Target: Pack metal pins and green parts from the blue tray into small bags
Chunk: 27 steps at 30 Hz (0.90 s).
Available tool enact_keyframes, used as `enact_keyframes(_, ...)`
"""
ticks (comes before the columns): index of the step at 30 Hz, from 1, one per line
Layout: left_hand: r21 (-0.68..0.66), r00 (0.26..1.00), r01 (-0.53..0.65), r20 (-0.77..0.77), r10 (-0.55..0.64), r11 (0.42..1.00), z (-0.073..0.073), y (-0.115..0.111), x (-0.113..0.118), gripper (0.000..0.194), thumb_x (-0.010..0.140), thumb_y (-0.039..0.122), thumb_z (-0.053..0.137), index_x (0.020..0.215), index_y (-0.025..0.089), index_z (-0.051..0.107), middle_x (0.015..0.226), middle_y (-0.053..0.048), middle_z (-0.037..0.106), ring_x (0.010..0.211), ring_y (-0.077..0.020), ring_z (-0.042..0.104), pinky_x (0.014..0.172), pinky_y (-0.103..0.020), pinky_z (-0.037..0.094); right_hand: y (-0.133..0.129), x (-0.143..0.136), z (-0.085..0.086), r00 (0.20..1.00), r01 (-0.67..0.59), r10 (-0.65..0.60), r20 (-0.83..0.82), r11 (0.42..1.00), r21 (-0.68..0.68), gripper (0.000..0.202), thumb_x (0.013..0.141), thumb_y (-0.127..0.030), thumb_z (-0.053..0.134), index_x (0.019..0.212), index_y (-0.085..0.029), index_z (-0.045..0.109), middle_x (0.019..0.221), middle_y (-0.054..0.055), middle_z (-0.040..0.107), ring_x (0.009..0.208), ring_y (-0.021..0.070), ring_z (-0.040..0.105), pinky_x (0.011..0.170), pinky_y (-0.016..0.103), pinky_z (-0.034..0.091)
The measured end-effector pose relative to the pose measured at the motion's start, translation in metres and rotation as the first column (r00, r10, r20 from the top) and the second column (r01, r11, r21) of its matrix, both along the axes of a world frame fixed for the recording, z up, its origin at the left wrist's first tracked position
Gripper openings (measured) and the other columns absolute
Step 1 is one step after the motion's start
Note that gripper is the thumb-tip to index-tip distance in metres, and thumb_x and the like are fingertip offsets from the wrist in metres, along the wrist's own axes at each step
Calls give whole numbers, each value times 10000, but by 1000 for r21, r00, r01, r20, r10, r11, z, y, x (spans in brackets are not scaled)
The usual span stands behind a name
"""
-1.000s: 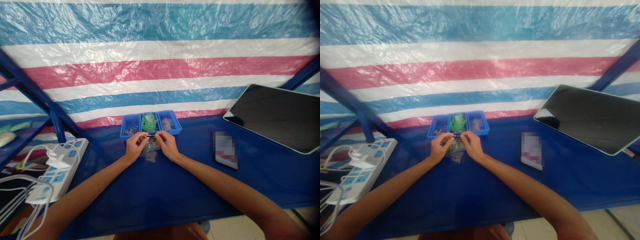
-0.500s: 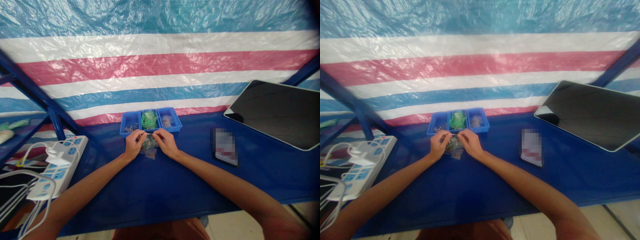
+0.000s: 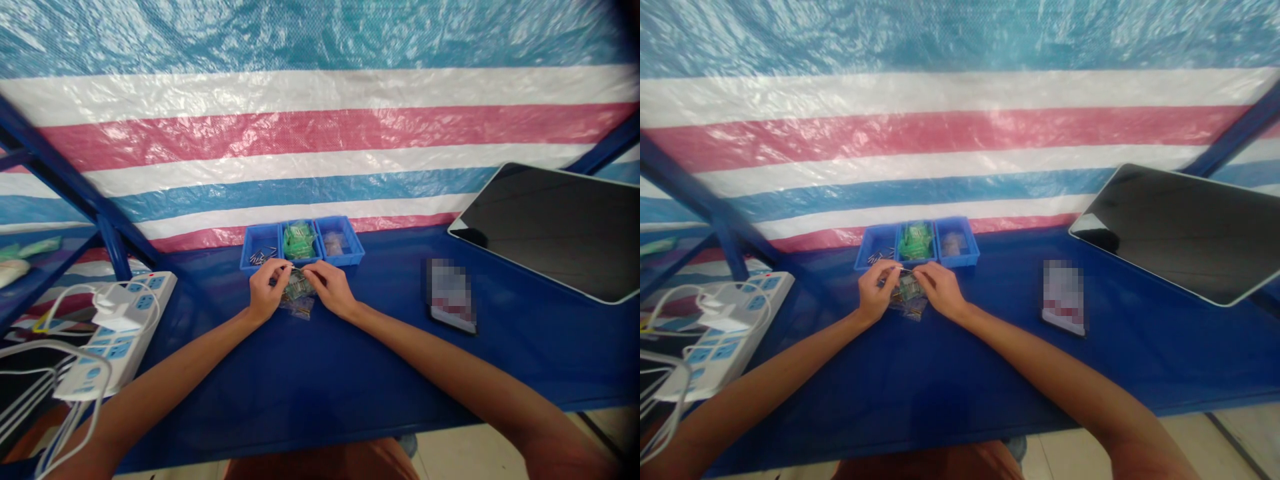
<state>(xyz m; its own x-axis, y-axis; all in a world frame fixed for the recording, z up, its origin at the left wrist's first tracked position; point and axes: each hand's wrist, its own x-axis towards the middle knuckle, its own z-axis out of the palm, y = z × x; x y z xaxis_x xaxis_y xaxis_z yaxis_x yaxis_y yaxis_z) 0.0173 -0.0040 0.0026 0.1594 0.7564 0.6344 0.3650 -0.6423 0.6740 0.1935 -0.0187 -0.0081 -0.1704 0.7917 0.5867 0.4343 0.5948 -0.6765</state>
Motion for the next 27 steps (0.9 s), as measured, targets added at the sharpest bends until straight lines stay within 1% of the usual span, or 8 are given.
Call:
enact_keyframes(5, -48, 995, 86, 64, -83, 995, -4, -1, -3, 162, 891, 286, 507, 902, 158, 605, 843, -48, 690, 553, -83, 570, 605, -214, 483, -1, 0, 2, 999, 25, -26, -34, 1000, -16, 282, 950, -333, 401, 943, -200, 648, 866, 54, 657, 792, 176, 599, 744, 289, 454)
enact_keyframes(10, -77, 983, 144, 122, -134, 987, -8, 1, -2, 163, 897, 307, 498, 879, 157, 557, 702, -1, 640, 483, -65, 528, 530, -186, 444, -1, 0, 1, 999, 30, -30, -44, 999, -15, 276, 947, -324, 406, 935, -197, 650, 854, 50, 657, 782, 173, 602, 750, 287, 459)
enact_keyframes(16, -64, 997, 75, 41, -73, 995, -1, 2, 1, 259, 923, 300, 463, 1108, 178, 597, 663, 21, 554, 496, -64, 482, 549, -193, 432, -2, 0, 2, 998, 32, -33, -50, 999, -22, 266, 948, -312, 407, 927, -197, 646, 853, 46, 655, 781, 171, 605, 754, 279, 455)
enact_keyframes(19, -28, 999, 33, 15, -33, 999, 0, 3, 2, 282, 924, 294, 469, 1149, 190, 604, 663, 17, 549, 506, -65, 478, 560, -197, 441, -2, 0, 2, 998, 31, -32, -49, 999, -20, 266, 947, -314, 408, 924, -196, 645, 850, 46, 655, 778, 172, 604, 748, 279, 452)
enact_keyframes(21, -30, 999, 14, 45, -13, 999, -2, 5, 2, 262, 902, 302, 515, 1119, 193, 613, 734, 6, 589, 494, -55, 482, 537, -191, 442, -2, 0, 2, 998, 30, -31, -51, 999, -19, 266, 947, -317, 408, 922, -198, 645, 844, 44, 655, 773, 172, 604, 739, 278, 451)
enact_keyframes(23, -34, 997, 5, 71, -3, 999, -5, 5, 2, 206, 870, 310, 566, 1015, 183, 639, 784, -2, 619, 494, -53, 503, 527, -188, 447, -3, 0, 2, 998, 27, -27, -57, 1000, -13, 259, 945, -311, 414, 919, -197, 645, 845, 43, 655, 771, 170, 604, 736, 275, 449)
enact_keyframes(25, -32, 998, 1, 61, 1, 999, -6, 6, 2, 158, 847, 310, 599, 906, 176, 656, 771, -1, 632, 506, -61, 524, 542, -191, 456, -3, 0, 3, 998, 28, -29, -62, 1000, -8, 254, 944, -304, 418, 917, -195, 646, 848, 42, 654, 774, 168, 605, 739, 273, 449)
enact_keyframes(27, -34, 999, 3, 40, -2, 999, -6, 6, 2, 144, 848, 302, 599, 883, 180, 666, 760, 0, 643, 519, -67, 538, 560, -194, 463, -3, 0, 2, 997, 32, -33, -63, 999, -9, 255, 945, -303, 417, 918, -194, 646, 847, 43, 654, 776, 166, 605, 744, 271, 449)
